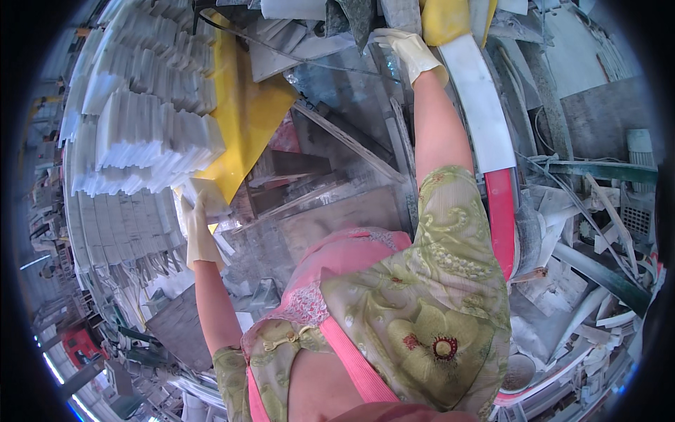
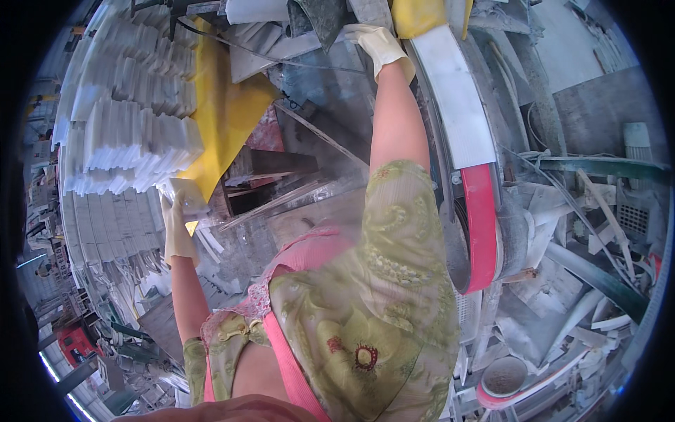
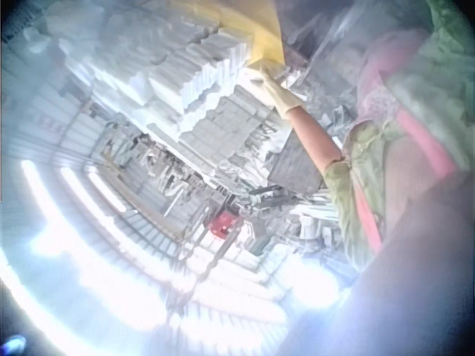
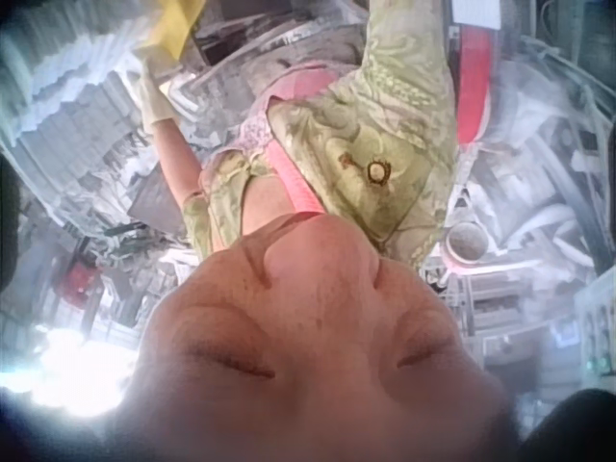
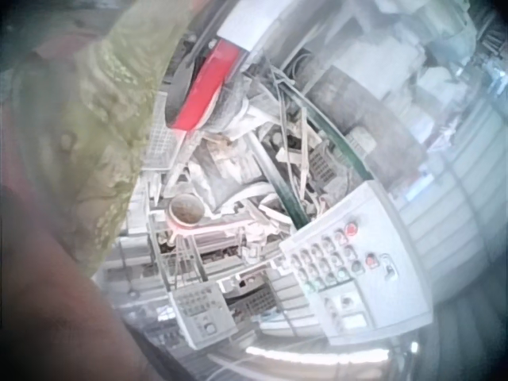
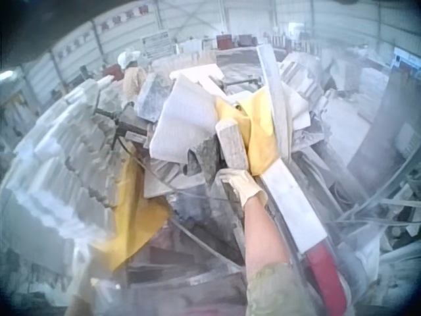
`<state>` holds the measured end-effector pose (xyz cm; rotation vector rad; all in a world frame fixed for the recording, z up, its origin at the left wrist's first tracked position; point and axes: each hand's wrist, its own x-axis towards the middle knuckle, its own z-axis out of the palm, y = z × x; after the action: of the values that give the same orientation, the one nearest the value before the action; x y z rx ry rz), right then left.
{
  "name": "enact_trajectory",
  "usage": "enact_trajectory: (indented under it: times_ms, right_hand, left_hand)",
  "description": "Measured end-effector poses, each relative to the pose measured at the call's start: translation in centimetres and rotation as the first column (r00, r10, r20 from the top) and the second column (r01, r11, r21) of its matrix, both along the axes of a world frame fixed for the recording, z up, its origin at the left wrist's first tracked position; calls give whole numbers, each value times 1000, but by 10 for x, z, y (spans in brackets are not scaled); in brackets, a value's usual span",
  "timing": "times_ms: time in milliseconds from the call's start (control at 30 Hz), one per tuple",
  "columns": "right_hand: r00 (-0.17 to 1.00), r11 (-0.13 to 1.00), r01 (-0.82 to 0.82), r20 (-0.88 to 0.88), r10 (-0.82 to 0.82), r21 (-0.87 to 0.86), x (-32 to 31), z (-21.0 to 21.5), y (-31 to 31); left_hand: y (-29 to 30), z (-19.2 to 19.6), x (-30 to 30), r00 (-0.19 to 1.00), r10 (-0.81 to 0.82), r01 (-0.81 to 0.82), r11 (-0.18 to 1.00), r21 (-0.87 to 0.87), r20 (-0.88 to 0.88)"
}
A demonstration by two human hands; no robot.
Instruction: The person repeatedly picks up white rectangular tiles from a conveyor belt and stacks them onto a yellow platform. The person wears gloves and an apron while performing this repetitive stacking task in a factory setting.
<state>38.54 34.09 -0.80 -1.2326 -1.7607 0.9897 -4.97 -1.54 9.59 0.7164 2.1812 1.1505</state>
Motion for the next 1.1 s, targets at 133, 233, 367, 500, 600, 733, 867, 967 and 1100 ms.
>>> enact_trajectory:
  times_ms: [133, 233, 367, 500, 600, 733, 867, 967, 1100]
  right_hand:
    - [993, 994, 26, -109, -38, -107, -2, -2, -11]
    - [954, 966, 37, -280, -111, -257, -9, -5, -17]
    - [938, 948, 18, -324, -126, -318, -13, -4, -26]
    - [919, 933, 27, -359, -165, -359, -13, -1, -38]
    - [896, 925, -9, -414, -161, -380, -12, -3, -47]
    - [897, 922, -32, -418, -144, -385, -6, -11, -57]
    - [870, 901, -9, -447, -207, -434, 0, -19, -74]
    - [849, 891, 5, -468, -244, -454, 1, -24, -98]
    - [873, 884, 10, -427, -235, -467, 4, -30, -135]
  left_hand:
    - [-4, -5, -5, 999, 11, -11, 1000, 4, 47]
    - [-5, -7, -6, 1000, 13, -13, 1000, 24, 21]
    - [-7, -8, -7, 998, -40, 38, 998, 45, 49]
    - [-8, -11, -13, 997, -45, 43, 998, 39, 58]
    - [-6, -14, -20, 999, -43, 43, 999, 5, 23]
    - [0, -16, -30, 999, -46, 44, 995, -93, -16]
    - [1, -17, -32, 998, -58, 55, 993, -101, -27]
    - [-1, -19, -31, 997, -62, 61, 997, -52, -33]
    - [-3, -20, -30, 992, -74, 72, 997, -26, -97]
